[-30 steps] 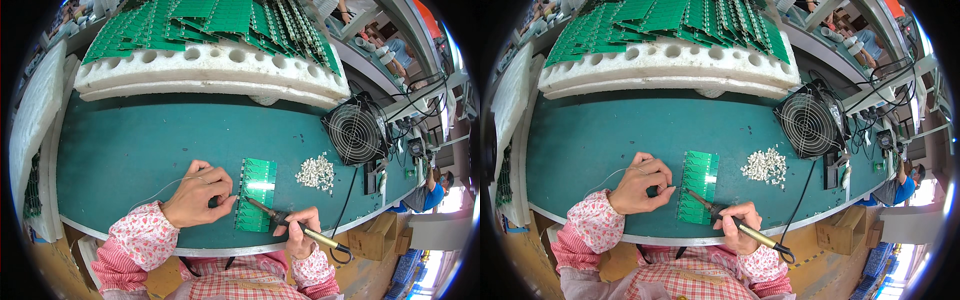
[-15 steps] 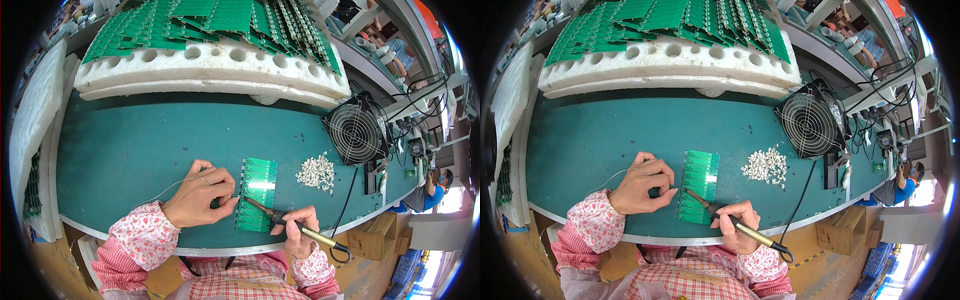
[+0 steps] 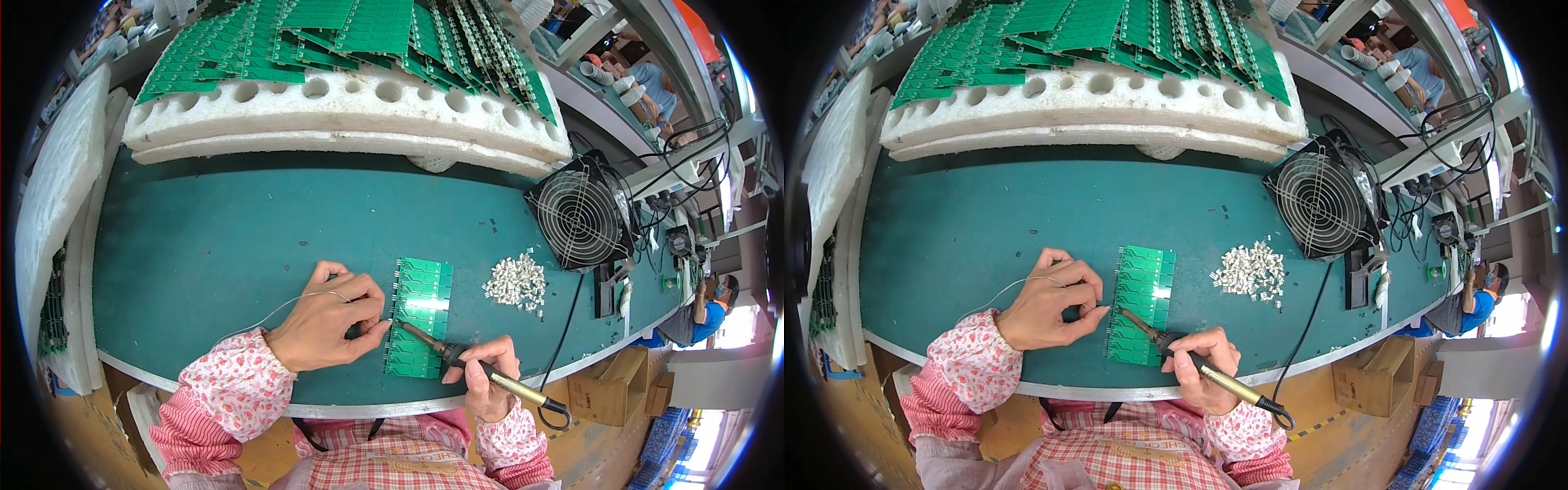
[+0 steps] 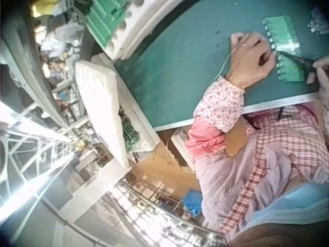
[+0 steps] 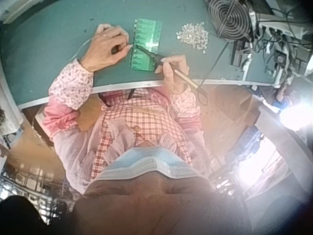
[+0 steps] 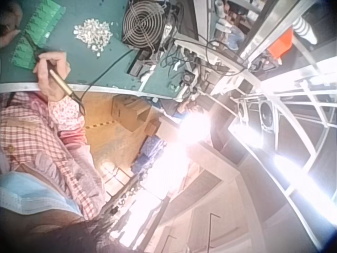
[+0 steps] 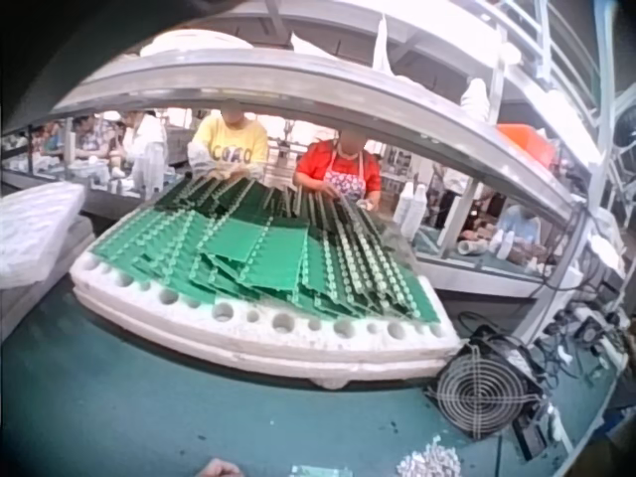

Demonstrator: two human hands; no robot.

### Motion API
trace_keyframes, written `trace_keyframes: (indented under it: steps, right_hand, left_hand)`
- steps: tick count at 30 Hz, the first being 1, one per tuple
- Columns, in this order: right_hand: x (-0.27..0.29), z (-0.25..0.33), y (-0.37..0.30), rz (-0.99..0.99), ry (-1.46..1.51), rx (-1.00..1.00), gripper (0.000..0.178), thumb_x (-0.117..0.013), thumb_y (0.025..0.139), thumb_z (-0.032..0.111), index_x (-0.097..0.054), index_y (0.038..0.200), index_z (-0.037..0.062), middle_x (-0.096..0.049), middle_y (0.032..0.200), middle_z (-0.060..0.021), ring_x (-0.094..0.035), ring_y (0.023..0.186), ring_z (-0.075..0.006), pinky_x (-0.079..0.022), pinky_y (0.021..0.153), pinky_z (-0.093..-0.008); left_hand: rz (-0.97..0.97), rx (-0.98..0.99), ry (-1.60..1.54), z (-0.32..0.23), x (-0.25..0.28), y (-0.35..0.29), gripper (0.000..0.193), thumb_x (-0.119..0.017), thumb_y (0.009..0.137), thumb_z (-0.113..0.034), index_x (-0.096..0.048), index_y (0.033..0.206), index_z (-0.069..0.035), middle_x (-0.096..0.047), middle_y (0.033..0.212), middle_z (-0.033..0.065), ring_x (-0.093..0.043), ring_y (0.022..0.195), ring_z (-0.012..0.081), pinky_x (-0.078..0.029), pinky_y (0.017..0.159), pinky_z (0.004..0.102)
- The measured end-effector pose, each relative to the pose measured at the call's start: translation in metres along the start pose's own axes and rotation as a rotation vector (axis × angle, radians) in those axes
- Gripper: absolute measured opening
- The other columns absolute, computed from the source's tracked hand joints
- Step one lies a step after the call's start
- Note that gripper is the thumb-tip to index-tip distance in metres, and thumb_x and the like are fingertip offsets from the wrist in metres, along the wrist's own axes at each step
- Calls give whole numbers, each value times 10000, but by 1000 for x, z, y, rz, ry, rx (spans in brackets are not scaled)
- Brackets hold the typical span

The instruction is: The person solders electronic components onto a printed circuit board using a soldering iron and solder wire.

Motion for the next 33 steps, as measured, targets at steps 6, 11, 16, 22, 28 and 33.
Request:
trace_keyframes:
  steps: [6,11,16,22,28,33]
  right_hand:
    - [10,-5,-13,-75,16,-23,138,-589,918,100,-508,952,-5,-660,746,-125,-660,567,-156,-534,518,-276]
    - [12,-11,-19,-64,103,-48,148,-589,919,113,-510,962,-4,-649,727,-129,-650,570,-156,-531,524,-283]
    - [8,-8,-15,-45,94,-45,132,-588,915,97,-515,946,-8,-651,712,-119,-646,559,-152,-528,524,-278]
    - [6,-5,-11,-13,88,-34,127,-595,911,92,-519,933,-8,-655,708,-112,-642,548,-145,-526,516,-271]
    - [3,-1,-6,8,65,-16,143,-607,913,106,-516,926,-3,-652,690,-109,-638,542,-139,-516,499,-266]
    - [2,0,-6,19,79,-6,155,-611,914,111,-501,924,3,-649,680,-108,-632,535,-136,-508,489,-263]
  left_hand:
    - [5,10,-18,-1,2,-1,233,-756,748,-91,-548,646,-113,-592,820,-34,-566,723,130,-342,850,350]
    - [27,-5,-50,-2,1,-4,238,-748,745,-87,-536,638,-108,-589,830,-30,-550,708,140,-342,865,356]
    - [59,-20,-60,-4,-2,-5,236,-735,743,-89,-530,628,-105,-584,841,-35,-531,691,141,-339,876,363]
    - [54,-47,-57,-5,-3,-5,222,-729,745,-98,-540,629,-106,-580,849,-38,-527,692,134,-340,883,365]
    - [50,-53,-42,-6,-4,-5,188,-724,753,-109,-567,649,-102,-572,849,-40,-522,692,134,-340,891,363]
    - [70,-60,-4,-7,-5,-5,145,-721,758,-112,-598,682,-96,-564,857,-36,-523,707,139,-341,892,369]
Point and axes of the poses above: each hand's wrist, its own y-axis towards the middle knuckle, its own x-axis out of the back of the hand, z = x × y, the point moved 7 cm from there along y, towards the middle knuckle
